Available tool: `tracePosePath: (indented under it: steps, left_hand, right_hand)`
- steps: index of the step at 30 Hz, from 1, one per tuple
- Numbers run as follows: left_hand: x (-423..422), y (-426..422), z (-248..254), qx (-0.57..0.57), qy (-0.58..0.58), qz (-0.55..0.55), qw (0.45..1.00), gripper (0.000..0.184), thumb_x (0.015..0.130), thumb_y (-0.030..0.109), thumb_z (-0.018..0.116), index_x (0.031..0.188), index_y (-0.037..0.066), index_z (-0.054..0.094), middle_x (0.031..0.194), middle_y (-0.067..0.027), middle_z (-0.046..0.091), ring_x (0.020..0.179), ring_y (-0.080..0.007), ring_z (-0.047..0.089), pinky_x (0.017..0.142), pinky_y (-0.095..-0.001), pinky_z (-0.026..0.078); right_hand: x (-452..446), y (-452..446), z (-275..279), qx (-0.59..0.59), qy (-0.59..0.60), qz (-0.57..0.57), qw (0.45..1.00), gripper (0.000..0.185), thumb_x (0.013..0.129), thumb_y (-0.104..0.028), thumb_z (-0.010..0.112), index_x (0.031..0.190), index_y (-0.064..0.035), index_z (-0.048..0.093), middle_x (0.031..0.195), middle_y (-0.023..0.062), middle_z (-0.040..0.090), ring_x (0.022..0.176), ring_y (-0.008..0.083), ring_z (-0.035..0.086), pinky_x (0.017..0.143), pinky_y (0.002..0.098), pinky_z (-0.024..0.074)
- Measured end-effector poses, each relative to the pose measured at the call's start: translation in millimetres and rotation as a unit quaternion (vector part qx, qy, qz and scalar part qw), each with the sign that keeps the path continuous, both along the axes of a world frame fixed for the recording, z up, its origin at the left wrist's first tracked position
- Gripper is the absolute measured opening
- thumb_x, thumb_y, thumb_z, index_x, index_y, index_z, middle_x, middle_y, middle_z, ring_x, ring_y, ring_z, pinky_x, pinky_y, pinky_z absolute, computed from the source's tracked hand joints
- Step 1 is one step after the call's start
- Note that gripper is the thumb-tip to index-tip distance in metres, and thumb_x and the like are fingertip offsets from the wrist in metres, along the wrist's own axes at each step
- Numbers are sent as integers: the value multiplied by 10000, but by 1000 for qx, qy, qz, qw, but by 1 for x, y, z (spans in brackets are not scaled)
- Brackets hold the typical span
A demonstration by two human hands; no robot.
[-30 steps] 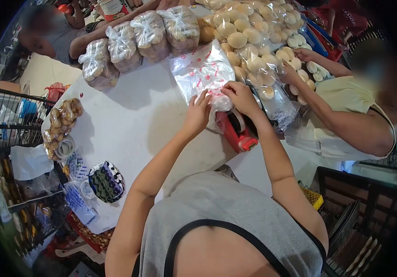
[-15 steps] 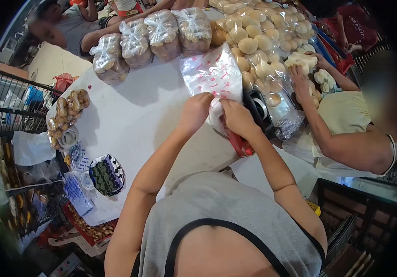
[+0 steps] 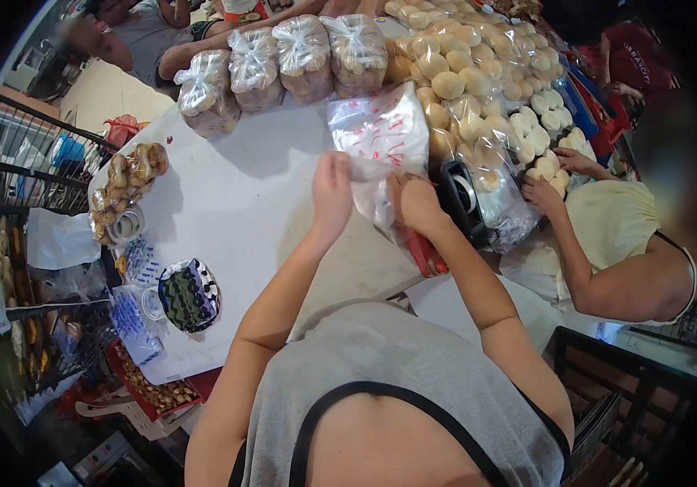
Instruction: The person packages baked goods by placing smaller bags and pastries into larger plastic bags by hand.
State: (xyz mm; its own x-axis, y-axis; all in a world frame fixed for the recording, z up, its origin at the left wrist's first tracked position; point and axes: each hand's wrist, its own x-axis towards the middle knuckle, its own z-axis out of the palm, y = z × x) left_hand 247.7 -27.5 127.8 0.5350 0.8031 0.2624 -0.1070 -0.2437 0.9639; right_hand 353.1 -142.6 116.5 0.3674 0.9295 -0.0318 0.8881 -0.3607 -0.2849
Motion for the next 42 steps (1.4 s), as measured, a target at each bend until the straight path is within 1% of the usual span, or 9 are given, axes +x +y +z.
tracePosePath:
  steps: [4, 6, 16, 22, 27, 30, 34, 40, 42]
  left_hand:
    - [-38, 33, 34, -398, -121, 70, 907, 176, 883, 211, 422, 835, 60, 498, 602, 14, 459, 477, -68, 393, 422, -201, 314]
    - [-68, 49, 48, -352, 43, -186, 916, 163, 866, 209, 460, 822, 60, 510, 609, 18, 459, 467, -56, 370, 412, -179, 284]
    - [-202, 90, 38, 91, 411, -304, 854, 161, 715, 153, 639, 807, 34, 583, 696, -19, 552, 669, -134, 511, 639, -278, 412]
    - [-275, 58, -31, -403, -284, -162, 855, 91, 774, 39, 535, 808, -17, 597, 802, -109, 606, 706, -184, 575, 693, -324, 472]
    - [-313, 54, -38, -488, -206, -57, 846, 80, 793, 81, 543, 818, 12, 575, 734, -52, 573, 681, -147, 566, 656, -295, 478]
    - [-324, 61, -46, -450, -94, 21, 888, 136, 784, 159, 591, 803, 27, 562, 709, -13, 549, 634, -105, 543, 616, -260, 466]
    - [-336, 59, -37, -475, -125, -16, 871, 116, 804, 157, 562, 796, 43, 541, 723, -26, 555, 648, -101, 541, 609, -248, 462]
    - [-435, 63, -77, -447, -183, 80, 872, 93, 829, 131, 515, 776, 64, 479, 797, -73, 566, 679, -147, 569, 604, -288, 495]
    - [-456, 65, -83, -416, -205, 115, 879, 100, 835, 131, 503, 762, 74, 469, 816, -78, 574, 692, -162, 580, 592, -303, 509]
  right_hand:
    - [5, 3, 34, 37, 152, 65, 986, 334, 724, -210, 565, 987, -10, 521, 950, 139, 573, 866, 281, 549, 756, 341, 429]
    - [-14, 18, 73, 334, 166, 79, 925, 400, 663, -234, 651, 975, -12, 537, 925, 114, 586, 834, 256, 551, 736, 331, 424]
    - [-95, 94, 91, 2, 582, 146, 800, 125, 707, -70, 460, 820, -45, 507, 660, 25, 502, 563, 107, 479, 490, 249, 371]
    - [-132, 130, 61, -12, 660, -44, 749, 131, 749, -175, 529, 837, -80, 542, 654, -25, 488, 548, 56, 445, 449, 213, 345]
    - [-156, 156, 13, -7, 520, -14, 854, 188, 753, -198, 558, 868, -50, 538, 714, 10, 519, 593, 107, 478, 504, 243, 365]
    - [-221, 148, 19, 343, 21, 176, 922, 289, 739, -207, 621, 928, -19, 510, 862, 107, 530, 744, 173, 508, 603, 312, 405]
    - [-310, 130, -14, 45, 573, 97, 812, 244, 759, -185, 609, 895, -7, 513, 755, 57, 554, 651, 131, 516, 584, 262, 427]
    - [-310, 134, -26, -54, 726, -9, 685, 233, 797, -192, 554, 837, 31, 499, 690, 68, 547, 612, 132, 504, 565, 258, 428]
    - [-315, 146, -43, -53, 585, 66, 806, 285, 788, -233, 564, 843, 39, 498, 705, 96, 556, 640, 152, 524, 578, 277, 436]
